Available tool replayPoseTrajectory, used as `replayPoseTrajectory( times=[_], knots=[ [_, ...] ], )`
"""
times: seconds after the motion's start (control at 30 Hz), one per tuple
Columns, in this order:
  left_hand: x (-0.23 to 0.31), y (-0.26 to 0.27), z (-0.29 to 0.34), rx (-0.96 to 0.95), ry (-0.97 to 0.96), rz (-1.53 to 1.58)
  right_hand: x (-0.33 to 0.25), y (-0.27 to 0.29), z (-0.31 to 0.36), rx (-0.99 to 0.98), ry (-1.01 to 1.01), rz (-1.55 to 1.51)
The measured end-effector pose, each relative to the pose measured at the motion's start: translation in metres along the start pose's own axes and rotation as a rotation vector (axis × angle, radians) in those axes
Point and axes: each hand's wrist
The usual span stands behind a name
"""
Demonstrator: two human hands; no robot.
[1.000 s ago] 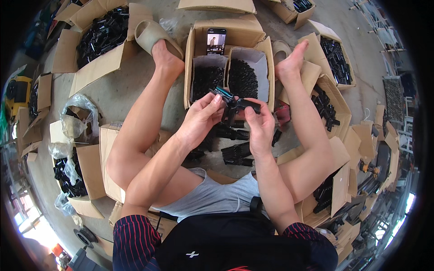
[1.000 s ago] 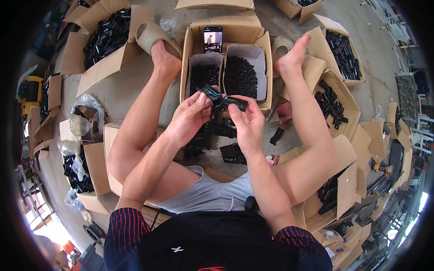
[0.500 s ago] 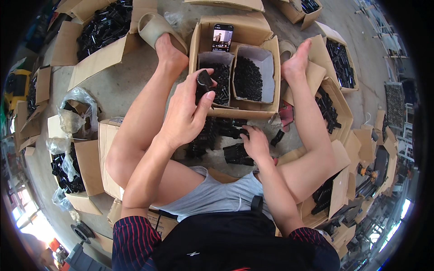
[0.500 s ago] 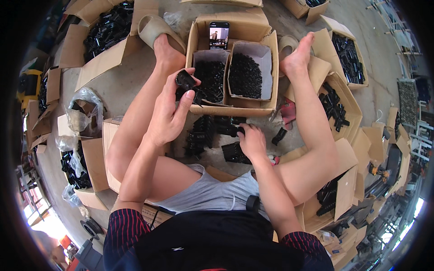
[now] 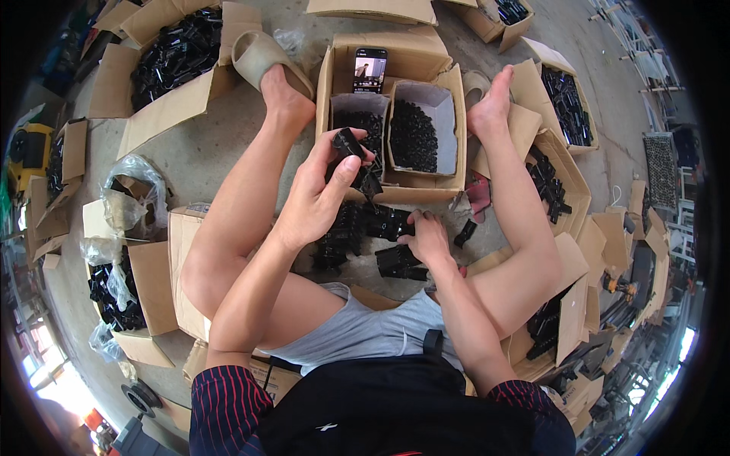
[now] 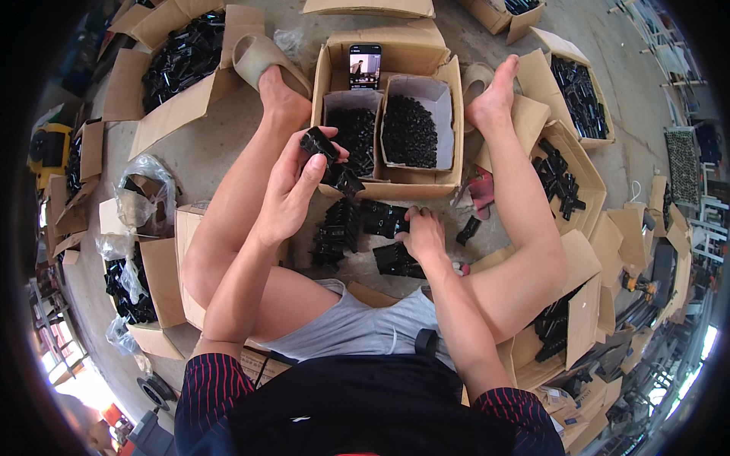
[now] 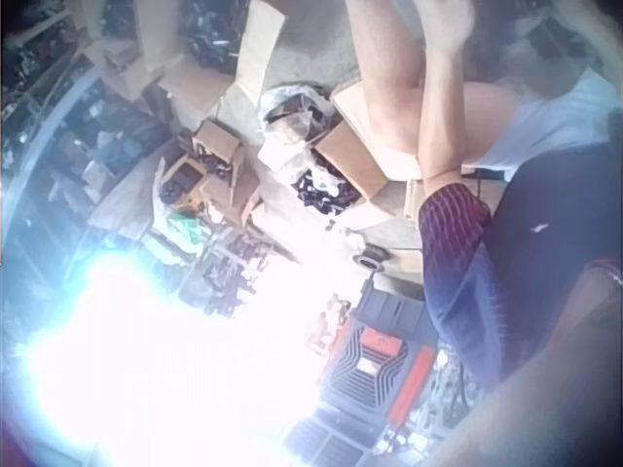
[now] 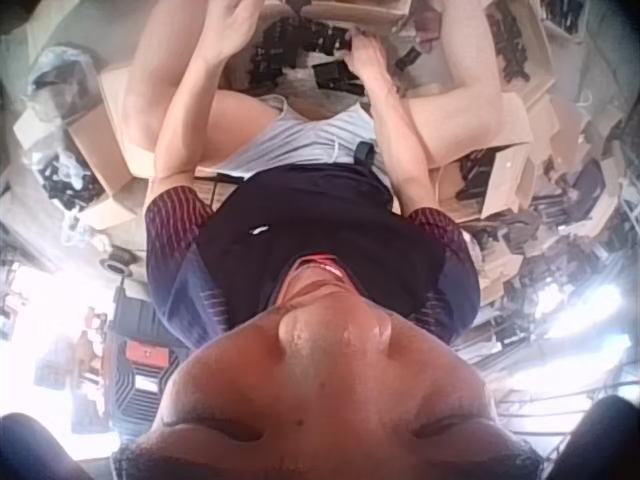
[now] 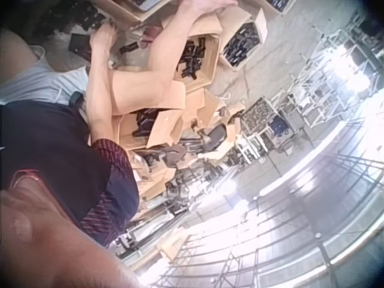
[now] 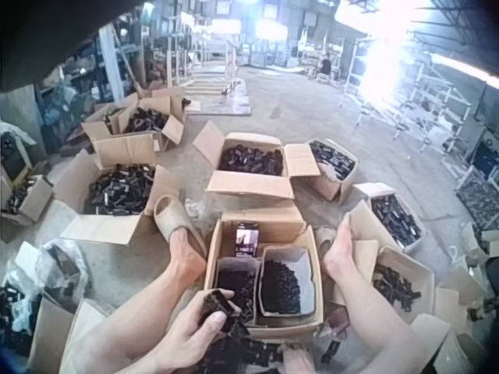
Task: The person assembles small black metal components by hand, selecting pieces from cardboard boxes and fitting them together.
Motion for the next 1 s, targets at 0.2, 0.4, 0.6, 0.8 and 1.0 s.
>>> replayPoseTrajectory(
  times=[0.2,0.4,0.6,0.8,1.0],
  knots=[
    [-0.006,-0.003,0.000,0.037,0.022,0.053,0.006,-0.014,0.005,0.078,0.105,0.074],
    [-0.004,0.001,0.000,0.000,0.042,0.084,-0.001,-0.016,0.008,0.167,0.188,0.003],
    [-0.002,0.001,-0.001,0.015,0.080,0.077,0.000,-0.012,0.009,0.177,0.239,0.057],
    [-0.006,0.005,-0.001,-0.023,0.102,0.081,-0.002,-0.005,0.023,0.232,0.167,-0.004],
    [-0.002,0.004,0.000,0.032,0.180,0.194,-0.032,0.092,0.063,-0.052,-0.232,-1.035]
  ],
)
Point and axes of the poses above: each hand's wrist, its own z-axis away from the middle knuckle, its own y-axis out of the back of the hand, x = y × z, and after that the axes turned 10 degrees about -y, right-handed
